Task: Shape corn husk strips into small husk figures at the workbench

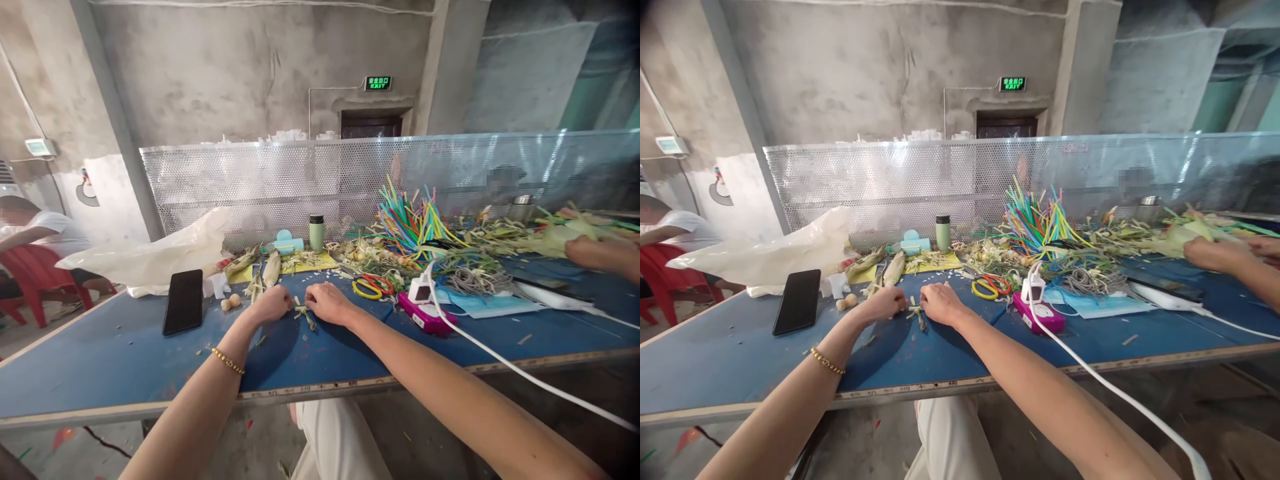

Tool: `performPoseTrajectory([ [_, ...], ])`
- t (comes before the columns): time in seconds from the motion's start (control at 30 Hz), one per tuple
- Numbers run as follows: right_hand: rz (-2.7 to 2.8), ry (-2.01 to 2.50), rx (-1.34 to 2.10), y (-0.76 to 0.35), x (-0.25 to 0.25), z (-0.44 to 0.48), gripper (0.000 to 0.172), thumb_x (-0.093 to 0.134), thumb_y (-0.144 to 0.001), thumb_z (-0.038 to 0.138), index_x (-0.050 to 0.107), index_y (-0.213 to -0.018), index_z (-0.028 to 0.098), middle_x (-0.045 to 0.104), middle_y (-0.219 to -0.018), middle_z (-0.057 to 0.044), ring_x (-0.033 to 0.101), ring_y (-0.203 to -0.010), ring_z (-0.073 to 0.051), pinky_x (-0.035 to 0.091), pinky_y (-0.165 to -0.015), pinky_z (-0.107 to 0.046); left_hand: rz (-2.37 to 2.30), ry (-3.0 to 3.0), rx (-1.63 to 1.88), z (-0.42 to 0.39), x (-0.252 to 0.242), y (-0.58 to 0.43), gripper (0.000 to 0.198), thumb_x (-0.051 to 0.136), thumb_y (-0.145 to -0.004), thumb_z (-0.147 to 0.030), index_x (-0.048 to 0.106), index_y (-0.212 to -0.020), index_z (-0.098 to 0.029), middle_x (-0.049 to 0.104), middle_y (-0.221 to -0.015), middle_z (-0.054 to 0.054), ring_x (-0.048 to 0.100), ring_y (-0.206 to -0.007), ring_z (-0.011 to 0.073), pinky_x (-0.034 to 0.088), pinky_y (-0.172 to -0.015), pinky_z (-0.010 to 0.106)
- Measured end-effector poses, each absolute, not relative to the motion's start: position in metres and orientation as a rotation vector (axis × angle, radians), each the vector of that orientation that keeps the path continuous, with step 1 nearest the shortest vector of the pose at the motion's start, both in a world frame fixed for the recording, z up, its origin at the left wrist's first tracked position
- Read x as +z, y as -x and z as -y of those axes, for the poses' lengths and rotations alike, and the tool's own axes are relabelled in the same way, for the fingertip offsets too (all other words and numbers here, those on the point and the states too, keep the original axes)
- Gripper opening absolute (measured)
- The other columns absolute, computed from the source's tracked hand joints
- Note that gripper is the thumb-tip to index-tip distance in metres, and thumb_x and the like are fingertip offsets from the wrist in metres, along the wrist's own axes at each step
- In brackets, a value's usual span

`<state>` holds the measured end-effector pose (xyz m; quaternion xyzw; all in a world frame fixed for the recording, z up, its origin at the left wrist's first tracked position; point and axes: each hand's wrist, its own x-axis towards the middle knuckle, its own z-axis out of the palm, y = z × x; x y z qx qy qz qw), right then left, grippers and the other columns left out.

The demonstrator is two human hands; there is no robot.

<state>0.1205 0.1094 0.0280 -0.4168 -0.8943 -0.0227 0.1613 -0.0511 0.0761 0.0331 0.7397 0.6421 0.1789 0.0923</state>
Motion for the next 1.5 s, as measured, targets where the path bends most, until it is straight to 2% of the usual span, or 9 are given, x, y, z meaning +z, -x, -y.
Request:
performPoseTrajectory([
  [0.1,2.542,1.186,-0.106,-0.119,0.028,-0.107,0.016,0.053,-0.084,0.018,0.069,-0.081,0.019,0.074,-0.085,-0.006,0.067,-0.085,-0.020,0.038,-0.076,-0.028,-1.782,-2.044,0.725,-0.078,0.030,0.050,0.022,0.050,-0.083,-0.018,0.057,-0.062,-0.015,0.056,-0.057,-0.001,0.054,-0.054,0.0110,0.040,-0.053,0.022],
  [0.23,2.525,1.203,-0.129,-0.119,0.028,-0.107,0.016,0.053,-0.081,0.017,0.070,-0.081,0.019,0.074,-0.085,-0.007,0.067,-0.086,-0.021,0.039,-0.075,-0.027,-1.792,-1.867,0.884,-0.081,0.029,0.047,0.016,0.055,-0.081,-0.021,0.061,-0.067,-0.014,0.050,-0.050,-0.003,0.049,-0.049,0.0099,0.035,-0.048,0.021],
  [0.43,2.497,1.215,-0.109,-0.120,0.030,-0.109,0.017,0.053,-0.083,0.019,0.070,-0.082,0.020,0.075,-0.088,-0.007,0.068,-0.088,-0.021,0.040,-0.073,-0.027,-1.658,-1.701,0.997,-0.082,0.030,0.043,0.016,0.060,-0.080,-0.023,0.061,-0.067,-0.014,0.054,-0.054,-0.001,0.052,-0.050,0.0098,0.037,-0.050,0.022],
  [0.63,2.534,1.270,-0.091,-0.118,0.032,-0.103,0.019,0.052,-0.085,0.021,0.070,-0.086,0.020,0.075,-0.090,-0.008,0.068,-0.091,-0.022,0.042,-0.081,-0.029,-1.455,-1.595,1.174,-0.087,0.023,0.040,0.019,0.066,-0.069,-0.019,0.052,-0.055,-0.016,0.045,-0.042,-0.005,0.043,-0.041,0.0074,0.027,-0.043,0.020],
  [0.87,2.528,1.300,-0.106,-0.119,0.030,-0.106,0.019,0.053,-0.085,0.026,0.071,-0.088,0.019,0.075,-0.091,-0.011,0.068,-0.094,-0.025,0.042,-0.079,-0.030,-1.348,-1.620,1.196,-0.088,0.020,0.039,0.016,0.066,-0.069,-0.018,0.054,-0.058,-0.016,0.050,-0.041,-0.003,0.045,-0.038,0.0078,0.027,-0.042,0.020],
  [1.03,2.512,1.227,-0.024,-0.122,0.031,-0.113,0.018,0.054,-0.084,0.021,0.072,-0.086,0.020,0.075,-0.090,-0.008,0.068,-0.089,-0.021,0.041,-0.071,-0.026,-1.330,-1.606,1.169,-0.090,0.018,0.038,0.014,0.062,-0.068,-0.011,0.053,-0.058,-0.016,0.052,-0.041,-0.001,0.047,-0.038,0.0096,0.030,-0.042,0.021],
  [1.17,2.466,1.185,0.021,-0.124,0.031,-0.118,0.017,0.056,-0.082,0.020,0.073,-0.083,0.020,0.075,-0.087,-0.006,0.068,-0.083,-0.019,0.039,-0.065,-0.024,-1.376,-1.647,1.155,-0.094,0.014,0.041,0.012,0.066,-0.068,-0.012,0.056,-0.063,-0.014,0.054,-0.044,-0.002,0.049,-0.041,0.0101,0.033,-0.045,0.021],
  [1.33,2.361,1.110,0.142,-0.123,0.030,-0.123,0.012,0.060,-0.078,0.017,0.072,-0.076,0.017,0.074,-0.078,-0.006,0.066,-0.073,-0.017,0.037,-0.060,-0.024,-1.451,-1.858,1.164,-0.094,0.016,0.041,0.011,0.064,-0.068,-0.009,0.057,-0.062,-0.014,0.054,-0.048,-0.003,0.050,-0.044,0.0099,0.035,-0.047,0.022],
  [1.5,2.265,1.042,0.324,-0.118,0.029,-0.123,0.014,0.060,-0.080,0.015,0.071,-0.072,0.013,0.067,-0.060,-0.003,0.060,-0.060,-0.014,0.037,-0.058,-0.022,-1.445,-1.939,1.162,-0.093,0.018,0.039,0.006,0.062,-0.068,-0.009,0.059,-0.067,-0.014,0.057,-0.051,-0.002,0.052,-0.045,0.0106,0.036,-0.047,0.021],
])
